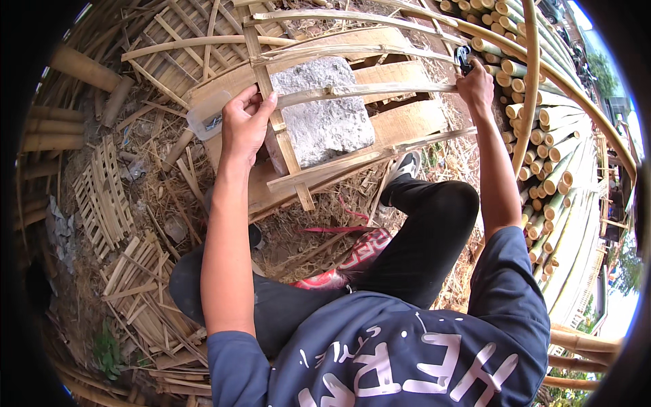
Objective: The person assembles a bamboo frame by positioning bamboo slats across a wooden base and hammering nails into them using a hammer.
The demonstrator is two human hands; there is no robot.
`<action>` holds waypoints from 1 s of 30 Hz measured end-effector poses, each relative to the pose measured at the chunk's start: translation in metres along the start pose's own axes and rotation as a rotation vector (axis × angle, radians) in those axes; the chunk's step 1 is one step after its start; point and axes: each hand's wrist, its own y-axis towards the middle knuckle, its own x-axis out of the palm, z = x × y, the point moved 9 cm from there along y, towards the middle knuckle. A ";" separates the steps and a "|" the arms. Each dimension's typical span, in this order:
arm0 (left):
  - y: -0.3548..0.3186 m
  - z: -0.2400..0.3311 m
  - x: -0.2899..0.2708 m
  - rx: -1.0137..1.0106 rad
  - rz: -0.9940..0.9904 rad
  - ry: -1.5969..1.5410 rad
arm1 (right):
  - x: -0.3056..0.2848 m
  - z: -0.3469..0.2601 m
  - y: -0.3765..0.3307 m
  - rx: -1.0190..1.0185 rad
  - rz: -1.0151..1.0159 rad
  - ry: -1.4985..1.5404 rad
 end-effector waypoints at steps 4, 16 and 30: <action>0.001 -0.003 0.000 -0.031 -0.025 -0.059 | -0.031 0.006 -0.026 0.010 0.028 -0.058; 0.008 -0.025 0.010 -0.180 -0.185 -0.173 | -0.131 0.025 -0.105 0.120 0.050 -0.225; -0.007 -0.015 0.025 -0.287 -0.411 -0.136 | -0.102 0.080 -0.184 0.187 -0.092 -0.123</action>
